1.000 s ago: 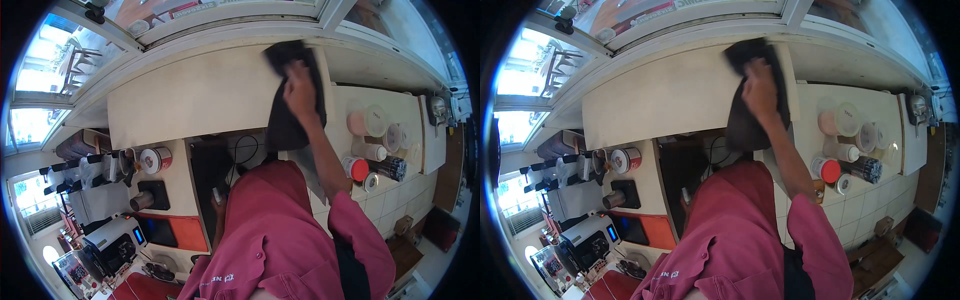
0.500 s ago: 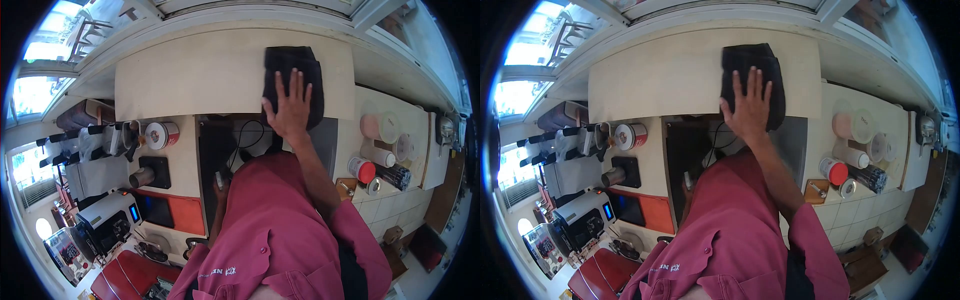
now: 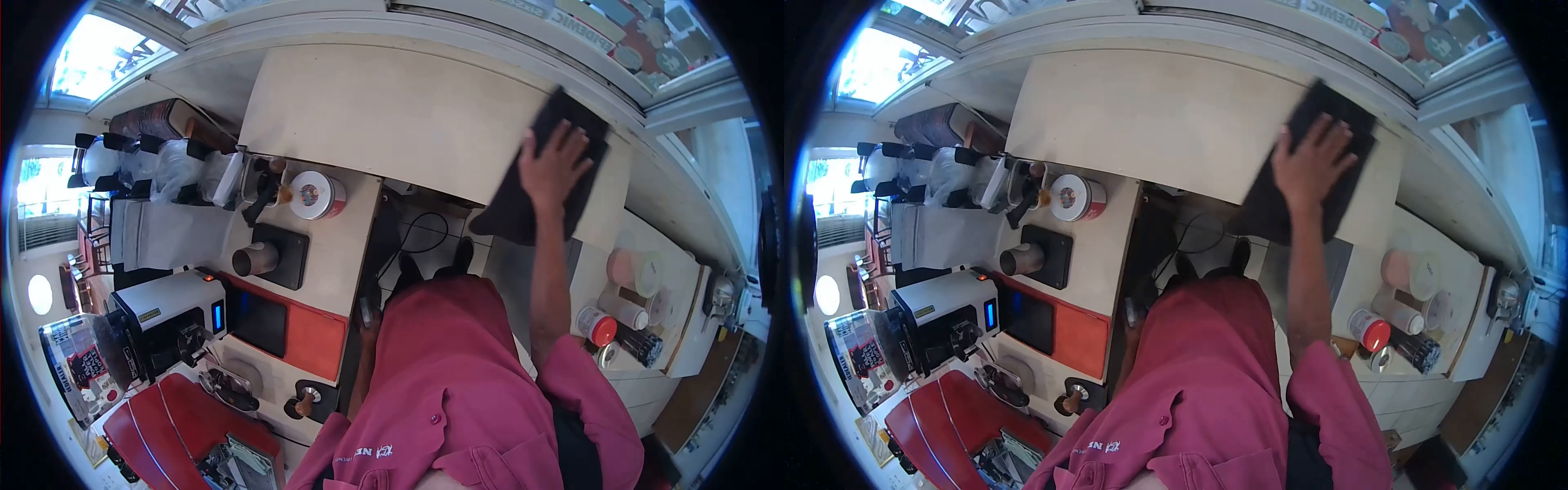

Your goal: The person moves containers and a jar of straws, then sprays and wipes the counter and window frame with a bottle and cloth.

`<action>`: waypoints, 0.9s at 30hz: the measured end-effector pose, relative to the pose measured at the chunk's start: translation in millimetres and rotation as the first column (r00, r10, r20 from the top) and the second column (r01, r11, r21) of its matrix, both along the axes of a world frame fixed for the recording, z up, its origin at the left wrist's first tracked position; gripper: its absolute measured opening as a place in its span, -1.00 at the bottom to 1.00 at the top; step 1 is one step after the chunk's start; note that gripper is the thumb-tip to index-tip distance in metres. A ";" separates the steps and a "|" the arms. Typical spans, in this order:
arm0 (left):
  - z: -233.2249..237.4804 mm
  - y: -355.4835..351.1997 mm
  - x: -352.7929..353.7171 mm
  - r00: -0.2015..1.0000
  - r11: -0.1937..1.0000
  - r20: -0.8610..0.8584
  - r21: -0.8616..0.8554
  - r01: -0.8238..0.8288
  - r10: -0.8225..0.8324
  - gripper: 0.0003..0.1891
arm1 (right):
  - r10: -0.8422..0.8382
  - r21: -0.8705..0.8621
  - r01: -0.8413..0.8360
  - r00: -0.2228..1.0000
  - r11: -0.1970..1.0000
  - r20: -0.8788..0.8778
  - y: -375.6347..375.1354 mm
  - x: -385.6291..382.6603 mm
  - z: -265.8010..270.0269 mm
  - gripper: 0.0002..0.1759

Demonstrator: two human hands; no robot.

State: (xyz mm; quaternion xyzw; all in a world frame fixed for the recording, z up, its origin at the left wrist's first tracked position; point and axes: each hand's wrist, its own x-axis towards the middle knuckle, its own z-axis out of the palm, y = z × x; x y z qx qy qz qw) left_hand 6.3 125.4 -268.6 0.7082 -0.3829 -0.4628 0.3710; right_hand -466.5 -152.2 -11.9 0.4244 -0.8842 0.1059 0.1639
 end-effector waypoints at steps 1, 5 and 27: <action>-2.2 4.7 0.2 1.000 1.000 -0.008 -0.015 -0.004 0.004 -0.29 | 0.098 -0.040 -0.097 0.995 0.994 0.013 -15.7 25.8 4.9 -0.09; -5.0 18.1 0.7 0.999 0.998 -0.016 -0.055 -0.038 0.037 -0.34 | 0.374 -0.027 -0.373 0.926 0.928 0.060 -79.0 108.5 13.8 -0.24; 38.5 48.7 -10.8 0.957 0.955 0.019 -0.071 -0.287 0.289 -0.66 | 0.976 0.116 -0.976 0.195 0.184 0.093 -359.5 296.5 20.0 -0.40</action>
